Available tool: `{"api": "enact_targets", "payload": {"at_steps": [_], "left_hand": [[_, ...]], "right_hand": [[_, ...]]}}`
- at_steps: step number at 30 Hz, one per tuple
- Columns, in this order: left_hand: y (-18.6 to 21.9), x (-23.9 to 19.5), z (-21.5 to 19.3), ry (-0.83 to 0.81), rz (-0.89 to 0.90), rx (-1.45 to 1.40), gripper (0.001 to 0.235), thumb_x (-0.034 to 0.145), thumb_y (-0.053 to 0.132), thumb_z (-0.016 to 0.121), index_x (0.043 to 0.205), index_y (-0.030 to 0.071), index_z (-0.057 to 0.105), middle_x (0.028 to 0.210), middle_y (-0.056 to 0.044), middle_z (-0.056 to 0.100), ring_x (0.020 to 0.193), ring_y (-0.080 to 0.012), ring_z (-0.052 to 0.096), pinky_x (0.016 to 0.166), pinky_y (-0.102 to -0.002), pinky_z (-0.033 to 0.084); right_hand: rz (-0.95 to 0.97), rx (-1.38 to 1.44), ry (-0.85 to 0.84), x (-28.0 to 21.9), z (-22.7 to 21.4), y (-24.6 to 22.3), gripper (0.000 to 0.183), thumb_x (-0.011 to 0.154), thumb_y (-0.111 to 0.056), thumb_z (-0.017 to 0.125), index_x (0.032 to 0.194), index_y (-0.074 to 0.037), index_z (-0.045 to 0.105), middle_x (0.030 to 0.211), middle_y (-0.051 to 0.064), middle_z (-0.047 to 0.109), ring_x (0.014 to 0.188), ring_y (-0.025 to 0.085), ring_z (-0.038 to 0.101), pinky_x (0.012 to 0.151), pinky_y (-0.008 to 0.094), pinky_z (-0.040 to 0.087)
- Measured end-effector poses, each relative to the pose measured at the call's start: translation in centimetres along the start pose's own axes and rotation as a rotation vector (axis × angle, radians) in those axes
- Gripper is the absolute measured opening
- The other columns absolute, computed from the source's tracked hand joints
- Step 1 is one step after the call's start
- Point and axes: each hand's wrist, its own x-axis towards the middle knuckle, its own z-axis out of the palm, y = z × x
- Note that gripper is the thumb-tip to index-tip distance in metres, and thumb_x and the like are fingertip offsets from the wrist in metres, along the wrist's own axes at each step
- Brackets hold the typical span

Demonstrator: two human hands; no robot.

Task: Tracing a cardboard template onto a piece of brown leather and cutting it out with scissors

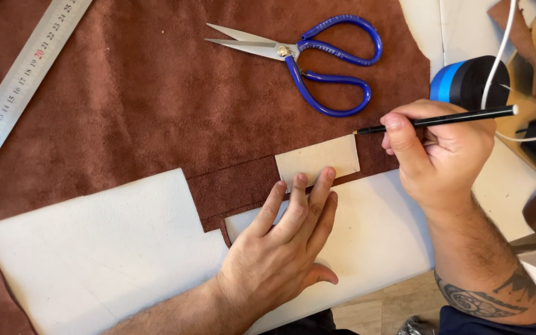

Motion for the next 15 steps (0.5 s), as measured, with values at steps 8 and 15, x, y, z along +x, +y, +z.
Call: {"api": "enact_targets", "payload": {"at_steps": [8, 15], "left_hand": [[0.19, -0.09, 0.14, -0.004, -0.006, -0.003, 0.117, 0.073, 0.099, 0.052, 0.148, 0.01, 0.057, 0.163, -0.019, 0.038, 0.141, -0.0322, 0.045, 0.116, -0.045, 0.042], [0.17, -0.11, 0.12, 0.004, -0.006, 0.0, 0.117, 0.073, 0.099, 0.053, 0.148, 0.009, 0.057, 0.162, -0.019, 0.039, 0.141, -0.0322, 0.046, 0.115, -0.044, 0.043]], "right_hand": [[0.004, -0.039, -0.016, -0.11, -0.05, -0.09, 0.029, 0.111, -0.006, 0.059, 0.09, 0.012, 0.068, 0.07, 0.014, 0.063, 0.065, 0.024, 0.061, 0.069, 0.034, 0.047], [-0.056, 0.026, -0.032, 0.25, 0.55, -0.53, 0.027, 0.109, -0.004, 0.059, 0.09, 0.014, 0.066, 0.07, 0.016, 0.063, 0.065, 0.026, 0.062, 0.067, 0.035, 0.049]]}}
